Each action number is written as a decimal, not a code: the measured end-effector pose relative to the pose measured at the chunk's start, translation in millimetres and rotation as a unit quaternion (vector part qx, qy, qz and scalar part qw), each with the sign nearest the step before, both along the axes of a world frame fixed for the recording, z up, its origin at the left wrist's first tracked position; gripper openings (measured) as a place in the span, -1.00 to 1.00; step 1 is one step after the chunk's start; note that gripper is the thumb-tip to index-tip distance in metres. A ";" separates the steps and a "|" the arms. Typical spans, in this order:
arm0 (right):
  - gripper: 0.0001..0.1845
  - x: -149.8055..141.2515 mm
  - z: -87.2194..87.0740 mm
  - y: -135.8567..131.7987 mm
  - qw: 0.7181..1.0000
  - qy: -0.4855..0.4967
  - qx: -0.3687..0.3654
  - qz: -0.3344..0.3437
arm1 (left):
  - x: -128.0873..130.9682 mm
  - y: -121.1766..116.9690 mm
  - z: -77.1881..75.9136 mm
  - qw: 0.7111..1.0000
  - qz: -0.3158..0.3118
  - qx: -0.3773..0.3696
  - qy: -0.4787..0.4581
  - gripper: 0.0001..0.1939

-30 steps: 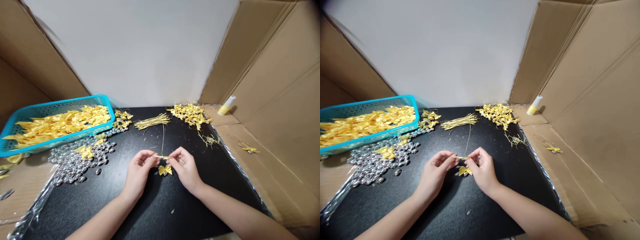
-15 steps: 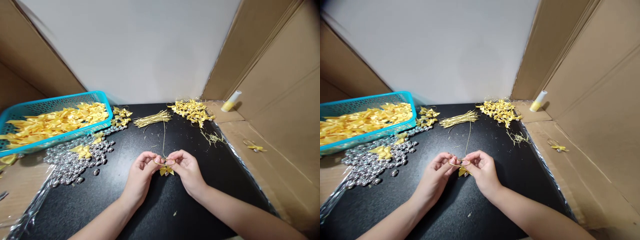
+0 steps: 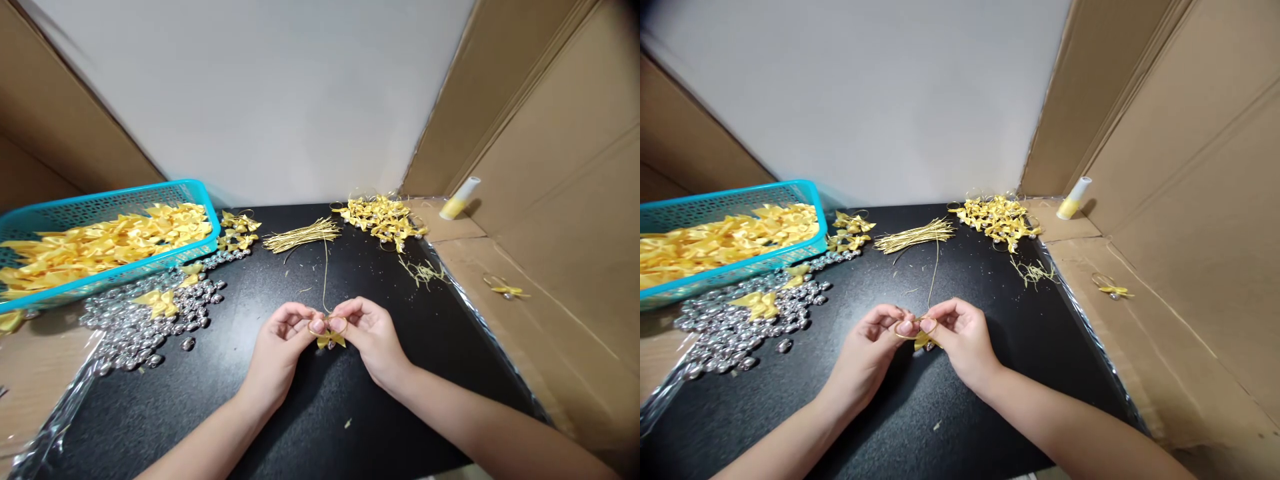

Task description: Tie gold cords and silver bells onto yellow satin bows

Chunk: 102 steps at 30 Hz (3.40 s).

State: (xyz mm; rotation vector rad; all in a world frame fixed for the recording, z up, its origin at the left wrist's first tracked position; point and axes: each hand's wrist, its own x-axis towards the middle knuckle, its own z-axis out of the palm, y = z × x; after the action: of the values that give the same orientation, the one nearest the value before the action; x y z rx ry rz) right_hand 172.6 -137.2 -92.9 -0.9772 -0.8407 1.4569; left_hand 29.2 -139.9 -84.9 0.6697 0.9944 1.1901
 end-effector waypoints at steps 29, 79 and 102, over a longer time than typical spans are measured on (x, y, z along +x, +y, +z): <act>-0.91 5.3 8.4 -9.9 0.907 -0.303 0.282 -0.078 | -3.8 -3.3 3.5 0.986 0.031 0.130 0.096 -0.80; -0.82 -8.8 1.0 -18.8 0.989 -0.140 0.055 0.010 | -8.2 -13.3 -4.9 0.817 0.104 0.410 0.392 -0.69; -0.81 2.6 9.4 -9.7 0.986 -0.151 0.043 0.054 | -13.8 1.8 16.6 0.821 -0.141 0.318 0.453 -0.76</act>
State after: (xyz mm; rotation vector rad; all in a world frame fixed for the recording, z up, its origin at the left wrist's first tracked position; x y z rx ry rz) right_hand 175.2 -146.9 -83.6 -1.1171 -1.1829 1.3705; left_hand 15.4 -138.1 -68.4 1.9794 1.1872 0.9035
